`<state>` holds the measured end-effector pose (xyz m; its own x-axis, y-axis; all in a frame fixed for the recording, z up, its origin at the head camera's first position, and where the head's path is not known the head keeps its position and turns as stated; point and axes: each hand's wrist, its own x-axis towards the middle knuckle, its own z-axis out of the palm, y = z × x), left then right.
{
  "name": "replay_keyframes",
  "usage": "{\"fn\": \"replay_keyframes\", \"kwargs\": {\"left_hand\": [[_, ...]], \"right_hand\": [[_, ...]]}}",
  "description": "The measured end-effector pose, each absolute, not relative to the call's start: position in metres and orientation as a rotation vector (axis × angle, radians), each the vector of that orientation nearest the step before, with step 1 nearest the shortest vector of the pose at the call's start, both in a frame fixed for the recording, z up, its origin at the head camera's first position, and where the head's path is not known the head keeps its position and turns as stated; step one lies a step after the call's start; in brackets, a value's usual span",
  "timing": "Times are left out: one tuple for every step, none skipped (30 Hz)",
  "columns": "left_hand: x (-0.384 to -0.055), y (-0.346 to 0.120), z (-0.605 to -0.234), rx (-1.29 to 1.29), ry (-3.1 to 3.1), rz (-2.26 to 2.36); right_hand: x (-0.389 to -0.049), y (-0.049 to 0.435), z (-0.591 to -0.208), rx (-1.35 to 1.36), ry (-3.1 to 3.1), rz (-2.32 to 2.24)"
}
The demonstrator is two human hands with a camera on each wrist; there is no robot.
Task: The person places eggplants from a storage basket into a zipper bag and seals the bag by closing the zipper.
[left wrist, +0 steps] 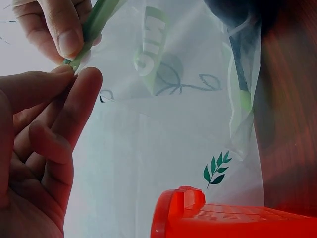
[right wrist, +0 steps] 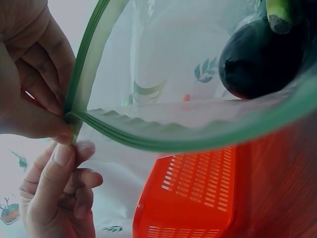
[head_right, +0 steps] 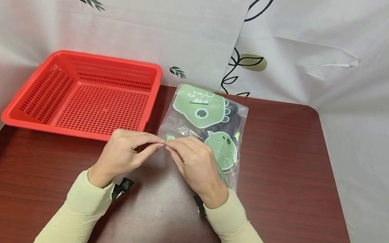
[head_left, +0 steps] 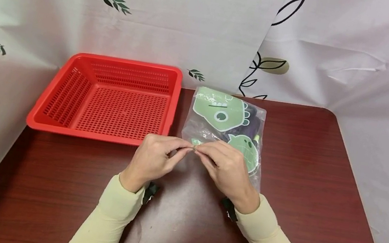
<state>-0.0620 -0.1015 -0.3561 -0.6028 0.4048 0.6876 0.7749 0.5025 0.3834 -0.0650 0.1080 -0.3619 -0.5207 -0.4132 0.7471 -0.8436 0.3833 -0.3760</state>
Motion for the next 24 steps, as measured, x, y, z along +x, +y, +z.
{"fn": "replay_keyframes", "kwargs": {"left_hand": [[-0.0619,-0.1015,-0.3561,-0.965,-2.228,-0.938],[-0.0619,-0.1015,-0.3561,-0.965,-2.228,-0.937],[-0.0618,-0.1015,-0.3562,-0.965,-2.228,-0.938],[-0.0618,-0.1015,-0.3562,-0.965,-2.227,-0.938],[-0.0617,-0.1015,-0.3563,-0.966,-2.225,-0.938],[-0.0616,-0.1016,-0.3563,-0.966,-2.224,-0.939],[-0.0616,-0.1016,-0.3563,-0.966,-2.222,-0.94],[-0.0616,-0.1016,-0.3563,-0.967,-2.221,-0.942],[-0.0616,-0.1016,-0.3562,-0.968,-2.219,-0.943],[-0.0616,-0.1018,-0.3562,-0.967,-2.219,-0.944],[-0.0614,-0.102,-0.3562,-0.967,-2.219,-0.947],[-0.0614,-0.1021,-0.3562,-0.966,-2.22,-0.948],[-0.0613,-0.1022,-0.3561,-0.965,-2.221,-0.949],[-0.0613,-0.1024,-0.356,-0.966,-2.221,-0.95],[-0.0612,-0.1025,-0.356,-0.966,-2.222,-0.95],[-0.0612,-0.1026,-0.3558,-0.966,-2.223,-0.949],[-0.0612,-0.1028,-0.3557,-0.966,-2.223,-0.948],[-0.0613,-0.1029,-0.3556,-0.967,-2.224,-0.948],[-0.0613,-0.103,-0.3555,-0.968,-2.224,-0.947],[-0.0614,-0.1032,-0.3554,-0.969,-2.223,-0.946],[-0.0614,-0.1033,-0.3553,-0.969,-2.223,-0.945],[-0.0615,-0.1034,-0.3552,-0.97,-2.224,-0.945],[-0.0615,-0.1035,-0.3551,-0.97,-2.224,-0.946],[-0.0615,-0.1036,-0.3551,-0.969,-2.224,-0.946]], "right_hand": [[-0.0649,0.1083,-0.3616,1.077,-2.101,1.028],[-0.0648,0.1084,-0.361,1.079,-2.101,1.027],[-0.0648,0.1086,-0.3608,1.081,-2.102,1.026],[-0.0647,0.1088,-0.3606,1.083,-2.102,1.027],[-0.0646,0.1092,-0.3604,1.084,-2.103,1.028],[-0.0645,0.1095,-0.3601,1.084,-2.104,1.028],[-0.0644,0.1098,-0.3599,1.084,-2.106,1.029],[-0.0643,0.1101,-0.3597,1.083,-2.109,1.032],[-0.064,0.1107,-0.3596,1.079,-2.115,1.034],[-0.0638,0.1109,-0.3594,1.077,-2.119,1.037],[-0.0637,0.1112,-0.3595,1.076,-2.122,1.04],[-0.0637,0.1113,-0.3595,1.075,-2.122,1.041],[-0.0637,0.1115,-0.3597,1.076,-2.121,1.043],[-0.0639,0.1117,-0.3602,1.077,-2.119,1.045],[-0.0642,0.1117,-0.3607,1.079,-2.115,1.045],[-0.0646,0.1118,-0.3613,1.084,-2.108,1.044],[-0.0651,0.112,-0.3619,1.09,-2.1,1.042],[-0.0655,0.1121,-0.3624,1.095,-2.092,1.041],[-0.0658,0.1123,-0.363,1.1,-2.085,1.04],[-0.066,0.1126,-0.3633,1.102,-2.084,1.038],[-0.0659,0.113,-0.3633,1.104,-2.083,1.036],[-0.0659,0.1134,-0.3633,1.105,-2.085,1.034],[-0.0657,0.1139,-0.3629,1.103,-2.092,1.034],[-0.0653,0.1144,-0.3625,1.101,-2.099,1.034]]}}
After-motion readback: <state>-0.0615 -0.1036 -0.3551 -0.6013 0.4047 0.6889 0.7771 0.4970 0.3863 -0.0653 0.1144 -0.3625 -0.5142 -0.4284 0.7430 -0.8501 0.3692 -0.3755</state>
